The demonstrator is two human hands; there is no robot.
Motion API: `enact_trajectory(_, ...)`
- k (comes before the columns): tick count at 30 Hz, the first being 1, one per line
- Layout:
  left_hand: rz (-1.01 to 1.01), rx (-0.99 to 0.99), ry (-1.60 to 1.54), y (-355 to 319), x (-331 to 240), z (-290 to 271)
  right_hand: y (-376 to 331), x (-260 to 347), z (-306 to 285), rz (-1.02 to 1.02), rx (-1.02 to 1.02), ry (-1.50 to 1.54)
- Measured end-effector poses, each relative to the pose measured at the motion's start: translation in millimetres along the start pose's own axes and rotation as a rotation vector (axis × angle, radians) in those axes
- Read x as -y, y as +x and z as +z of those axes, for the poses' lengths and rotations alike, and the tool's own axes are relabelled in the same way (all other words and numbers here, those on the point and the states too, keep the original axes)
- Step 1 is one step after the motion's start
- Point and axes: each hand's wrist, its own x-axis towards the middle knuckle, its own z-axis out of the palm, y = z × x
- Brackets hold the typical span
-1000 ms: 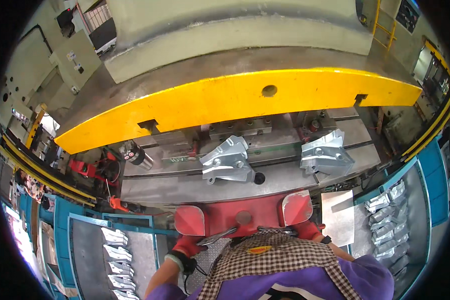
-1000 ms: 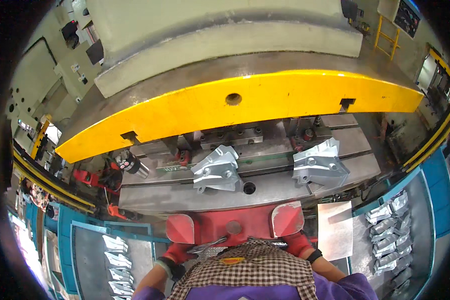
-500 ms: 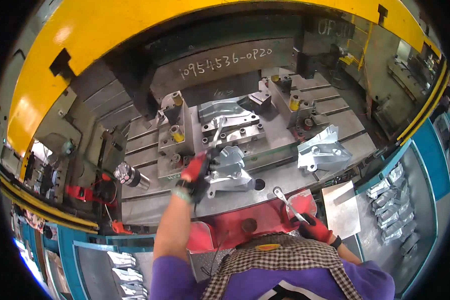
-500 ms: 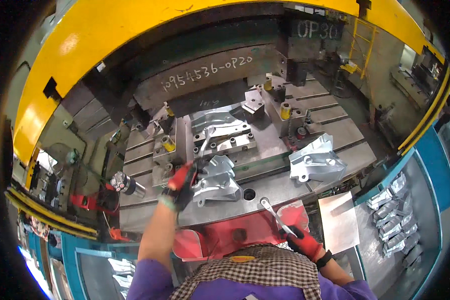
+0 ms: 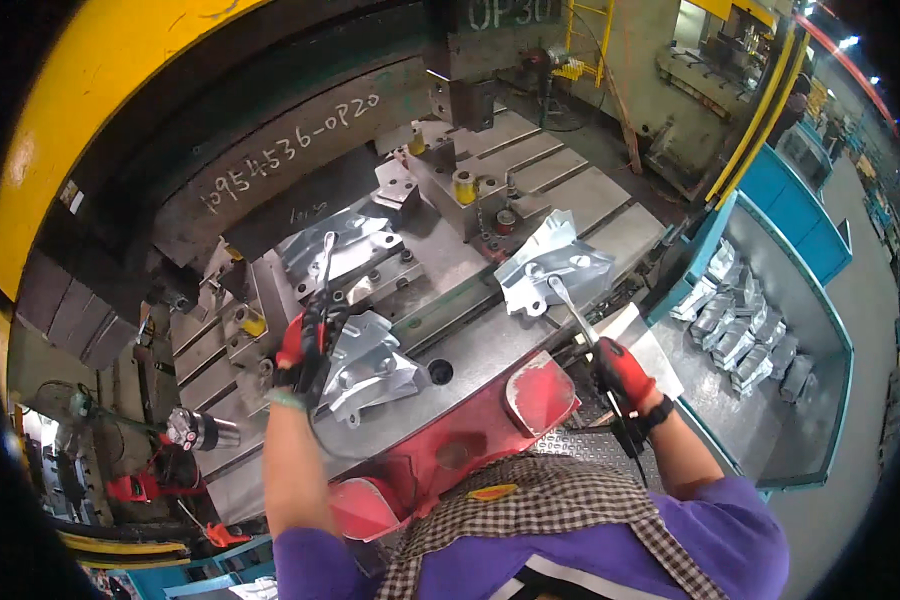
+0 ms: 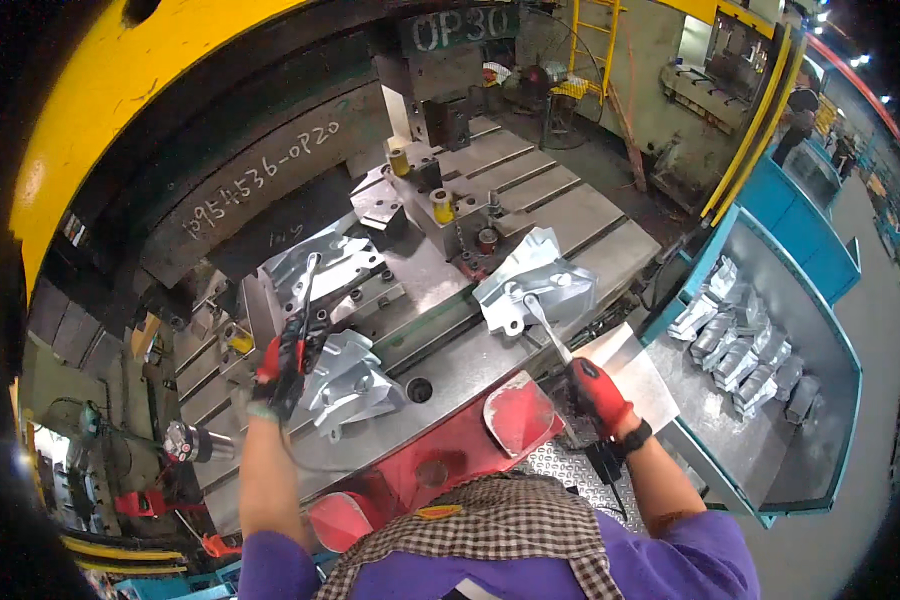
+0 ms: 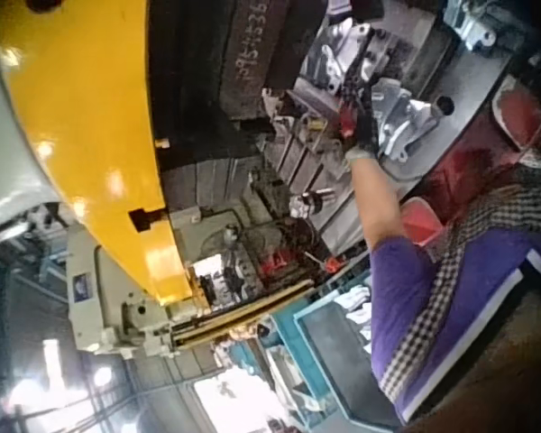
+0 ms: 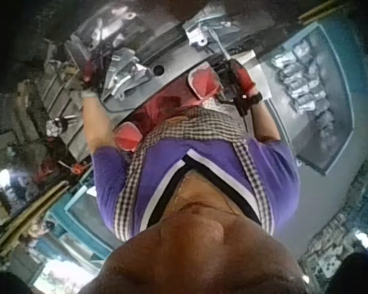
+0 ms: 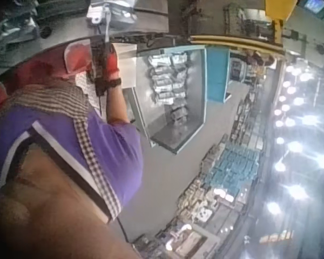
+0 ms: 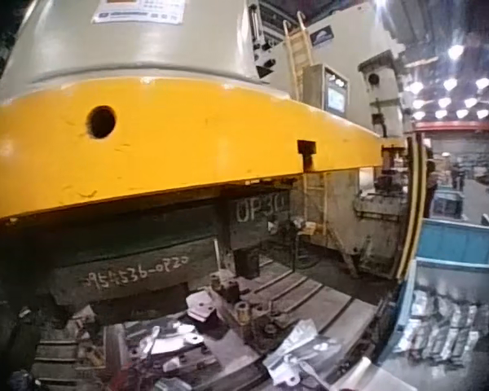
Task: Operating a hydraulic press to shape metal components in an industrial setting.
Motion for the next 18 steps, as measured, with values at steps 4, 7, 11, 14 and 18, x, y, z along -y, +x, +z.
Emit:
enact_trajectory(4, -0.183, -0.106, -0.037, -58.7, 13.2, -19.5, 15.4, 19.5, 1.2, 0.147, -0.107, -0.030)
enact_trajectory(7, -0.276, -0.058, 0.001, -117.9, -0.3, -12.1, 18.3, -2.6, -18.9, 0.066, -0.047, -0.064)
enact_trajectory(11, -0.290, -0.096, 0.053, -196.3, 2.5, 6.8, 24.7, -10.7, -8.6, -0.143, 0.078, -0.218)
enact_trajectory(14, -0.378, -0.134, -0.103, -231.0, 40.9, -4.4, 27.3, 12.9, 48.8, 0.080, 0.131, 0.066)
enact_trajectory(18, -0.491, -0.166, -0.167, -231.6, 54.3, 2.9, 81.1, 12.0, 120.0, 0.156, 0.368, 0.243)
